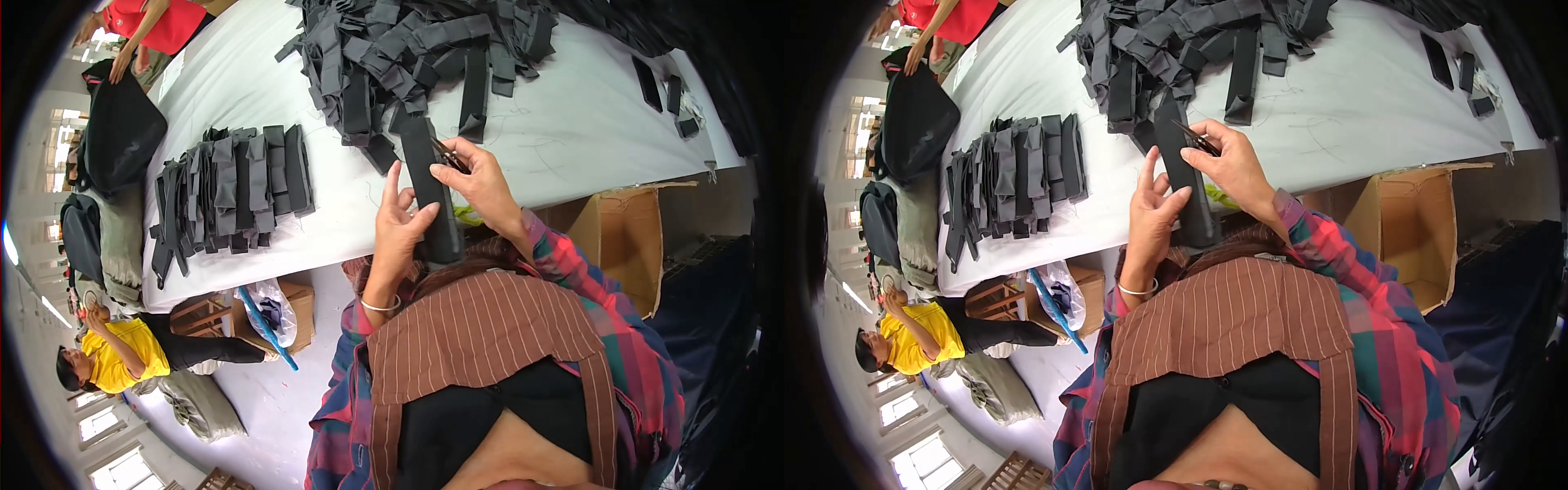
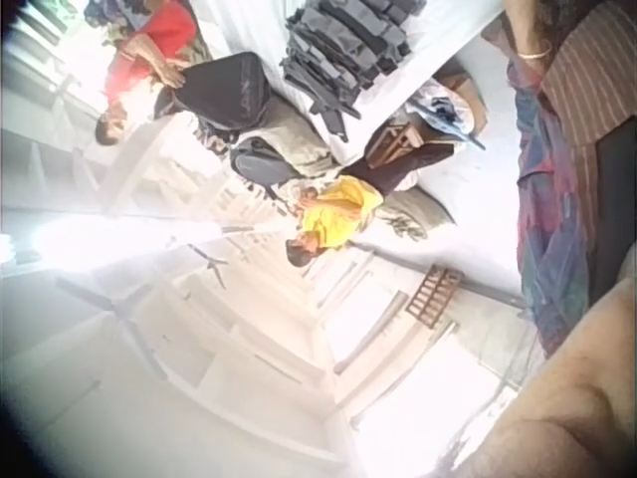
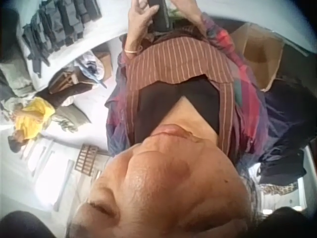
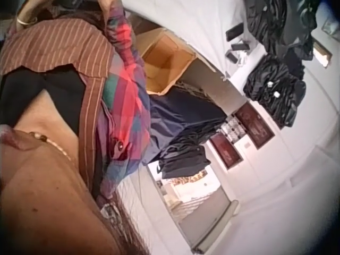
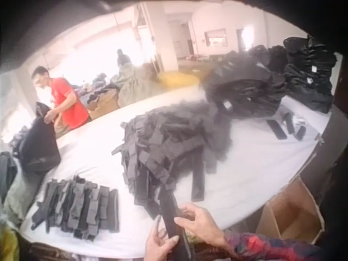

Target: Trimming excess threads from black fabric strips using snips.

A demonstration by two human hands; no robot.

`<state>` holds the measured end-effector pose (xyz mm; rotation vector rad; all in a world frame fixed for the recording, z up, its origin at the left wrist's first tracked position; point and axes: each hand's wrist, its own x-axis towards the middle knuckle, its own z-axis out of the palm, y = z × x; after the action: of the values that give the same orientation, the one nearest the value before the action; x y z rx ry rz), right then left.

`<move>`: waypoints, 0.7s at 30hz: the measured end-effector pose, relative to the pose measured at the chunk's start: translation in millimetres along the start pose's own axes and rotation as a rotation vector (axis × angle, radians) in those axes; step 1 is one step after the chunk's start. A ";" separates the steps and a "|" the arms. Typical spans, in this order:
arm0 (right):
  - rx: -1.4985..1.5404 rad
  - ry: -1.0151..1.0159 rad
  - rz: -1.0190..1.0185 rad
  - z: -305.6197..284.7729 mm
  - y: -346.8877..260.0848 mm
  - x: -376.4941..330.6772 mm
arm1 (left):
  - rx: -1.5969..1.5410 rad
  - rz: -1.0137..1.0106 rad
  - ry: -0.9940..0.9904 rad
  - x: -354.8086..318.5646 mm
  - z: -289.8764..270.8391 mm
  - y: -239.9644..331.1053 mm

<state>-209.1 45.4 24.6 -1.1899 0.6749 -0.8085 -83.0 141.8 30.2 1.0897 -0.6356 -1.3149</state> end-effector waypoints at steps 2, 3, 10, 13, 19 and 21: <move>0.012 -0.004 -0.018 0.0 1.5 -0.7 | 0.003 -0.039 -0.006 -5.2 -1.7 9.1; 0.005 -0.029 -0.010 1.6 -0.1 -1.5 | -0.047 -0.084 0.000 -6.0 -5.6 7.6; -0.683 0.078 -0.339 2.7 -16.1 -9.1 | -0.114 -0.068 0.056 -14.6 -11.2 0.6; -0.866 0.062 -0.539 -8.4 -16.7 -9.3 | -0.091 -0.033 0.145 -17.2 -11.6 0.6; -1.039 0.006 -0.665 -5.9 -15.6 -13.1 | -0.111 -0.028 0.141 -19.1 -21.7 -3.5; -1.029 0.024 -0.677 -3.6 -11.7 -12.8 | -0.110 -0.043 0.114 -19.6 -26.1 -5.5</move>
<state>-221.3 52.3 35.5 -2.4279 0.7311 -1.0608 -66.4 168.0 18.8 1.0854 -0.4521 -1.2991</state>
